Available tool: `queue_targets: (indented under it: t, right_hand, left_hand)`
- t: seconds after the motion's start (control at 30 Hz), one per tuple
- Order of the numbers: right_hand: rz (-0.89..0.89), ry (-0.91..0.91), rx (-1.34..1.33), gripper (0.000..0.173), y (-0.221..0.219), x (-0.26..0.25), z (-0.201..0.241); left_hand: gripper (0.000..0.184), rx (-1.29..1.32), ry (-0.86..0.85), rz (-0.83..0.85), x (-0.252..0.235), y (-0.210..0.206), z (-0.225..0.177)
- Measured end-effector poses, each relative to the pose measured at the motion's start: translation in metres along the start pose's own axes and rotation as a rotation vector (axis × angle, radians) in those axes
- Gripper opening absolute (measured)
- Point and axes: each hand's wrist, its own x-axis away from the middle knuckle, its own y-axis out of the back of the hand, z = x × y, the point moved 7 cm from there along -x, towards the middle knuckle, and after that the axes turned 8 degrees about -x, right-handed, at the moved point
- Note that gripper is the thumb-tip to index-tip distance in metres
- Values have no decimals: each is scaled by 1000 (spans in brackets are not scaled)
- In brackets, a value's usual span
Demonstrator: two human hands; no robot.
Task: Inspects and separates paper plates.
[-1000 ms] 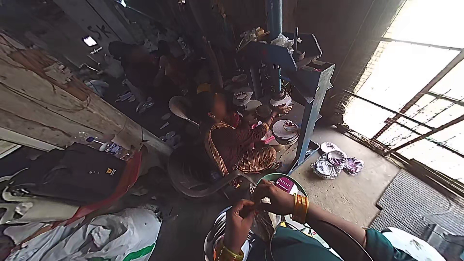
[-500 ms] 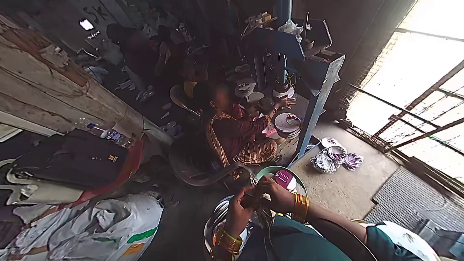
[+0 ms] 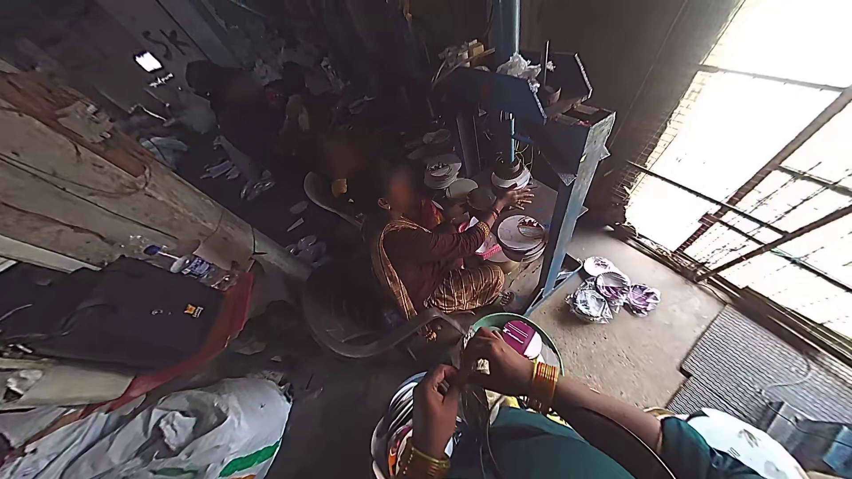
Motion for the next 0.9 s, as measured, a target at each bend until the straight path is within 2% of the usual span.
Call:
queue_targets:
  t: [0.07,0.17,0.3,0.43,0.6,0.7,0.77,0.83,0.9]
  right_hand:
    - [-101,62,-20,23,-2,1,4]
    - [-198,162,-19,17,-5,4,11]
    - [-293,315,69,10,-10,7,15]
    - [-369,453,194,7,-15,11,16]
    - [-404,451,245,6,-19,13,10]
    - [-413,396,237,9,-18,11,8]
    - [-432,383,256,7,-17,10,8]
    - [-464,390,306,6,-18,10,10]
    - [-488,416,391,4,-20,11,16]
  left_hand:
    - [2,192,143,17,-2,-2,8]
    - [11,489,347,55,-4,-9,19]
    - [17,620,425,80,-5,-11,25]
    - [11,440,403,126,-7,-6,21]
    - [13,-27,128,131,-8,4,6]
    - [13,-279,-113,-23,-2,3,-12]
    - [11,-381,-204,-98,1,3,-22]
    - [11,-446,-185,-81,2,2,-27]
    - [15,-491,-93,-5,2,1,-27]
